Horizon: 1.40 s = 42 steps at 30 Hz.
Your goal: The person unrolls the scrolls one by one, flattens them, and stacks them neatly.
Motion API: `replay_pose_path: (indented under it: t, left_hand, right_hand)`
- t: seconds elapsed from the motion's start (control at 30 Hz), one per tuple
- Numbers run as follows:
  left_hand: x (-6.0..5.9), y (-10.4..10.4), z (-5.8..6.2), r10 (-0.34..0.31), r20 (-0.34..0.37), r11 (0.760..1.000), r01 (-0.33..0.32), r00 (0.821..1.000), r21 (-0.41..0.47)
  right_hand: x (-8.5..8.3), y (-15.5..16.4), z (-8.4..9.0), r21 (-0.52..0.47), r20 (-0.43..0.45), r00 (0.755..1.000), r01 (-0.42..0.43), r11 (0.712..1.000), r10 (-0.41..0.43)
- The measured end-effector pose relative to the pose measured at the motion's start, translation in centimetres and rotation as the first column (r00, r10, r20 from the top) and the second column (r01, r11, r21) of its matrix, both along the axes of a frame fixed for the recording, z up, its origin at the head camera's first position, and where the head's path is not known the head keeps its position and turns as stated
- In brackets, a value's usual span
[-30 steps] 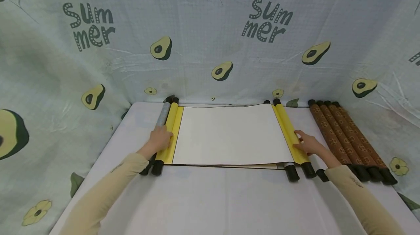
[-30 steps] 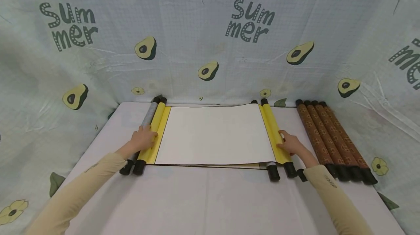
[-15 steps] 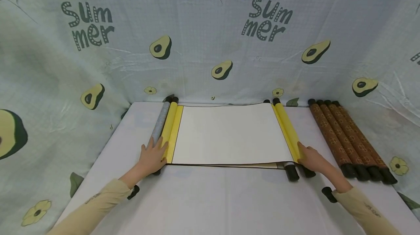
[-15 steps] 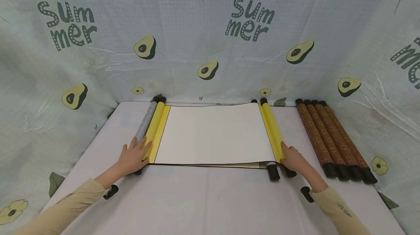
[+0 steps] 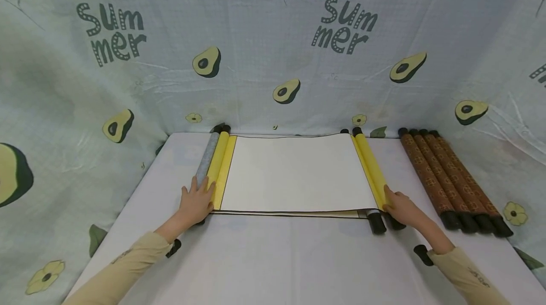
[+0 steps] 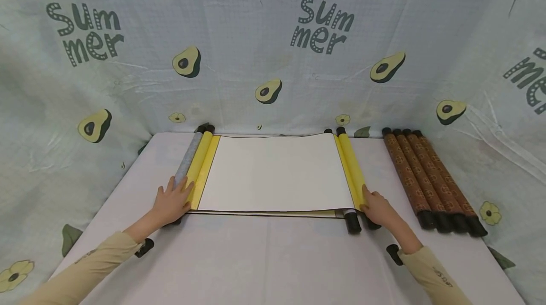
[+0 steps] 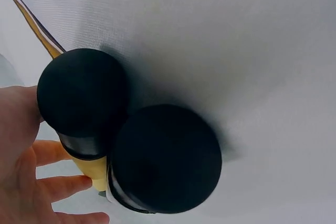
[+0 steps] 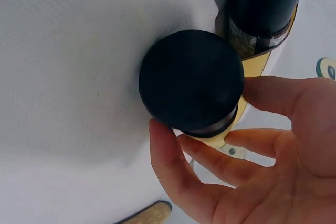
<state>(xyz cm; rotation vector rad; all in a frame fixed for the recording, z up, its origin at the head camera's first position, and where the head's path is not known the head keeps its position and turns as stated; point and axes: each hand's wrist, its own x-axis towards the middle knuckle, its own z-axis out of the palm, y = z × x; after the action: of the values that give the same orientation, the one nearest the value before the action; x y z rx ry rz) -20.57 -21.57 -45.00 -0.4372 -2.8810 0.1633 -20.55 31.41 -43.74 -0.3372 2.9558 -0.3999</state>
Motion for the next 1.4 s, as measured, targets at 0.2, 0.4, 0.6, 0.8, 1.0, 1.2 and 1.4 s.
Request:
replay_pose_path:
  t: [0.2, 0.4, 0.6, 0.8, 1.0, 1.2, 1.4]
  left_hand:
    - [0.3, 0.2, 0.0, -0.001, 0.015, 1.000, 0.001, 1.000, 0.024]
    - [0.5, 0.5, -0.1, -0.010, -0.001, 0.999, 0.010, 1.000, 0.034]
    - [0.8, 1.3, 0.3, -0.019, 0.020, 0.997, 0.018, 1.000, 0.071]
    - [0.9, 2.3, 0.8, -0.064, -0.025, 0.990, 0.067, 0.998, 0.121]
    - [0.6, 3.4, 1.0, -0.129, -0.166, 0.979, 0.152, 0.978, 0.135]
    - [0.6, 4.7, 1.1, -0.240, -0.234, 0.950, 0.278, 0.942, 0.142]
    - [1.1, 6.1, 1.2, -0.362, -0.270, 0.897, 0.413, 0.892, 0.159]
  right_hand:
    - [0.3, 0.6, 0.4, 0.004, 0.006, 0.999, 0.045, 0.999, -0.045]
    - [0.2, 2.5, 0.5, 0.042, -0.027, 0.992, 0.122, 0.992, -0.121]
    - [-0.1, 5.4, 0.3, 0.089, -0.090, 0.978, 0.195, 0.977, -0.187]
    - [-0.8, 7.3, 0.4, 0.112, -0.086, 0.958, 0.281, 0.953, -0.273]
    - [-1.9, 8.2, 0.5, 0.157, -0.078, 0.942, 0.336, 0.929, -0.328]
    - [-2.5, 9.1, 0.3, 0.188, -0.075, 0.929, 0.370, 0.910, -0.362]
    - [-2.8, 9.7, -0.3, 0.185, -0.106, 0.918, 0.396, 0.899, -0.383]
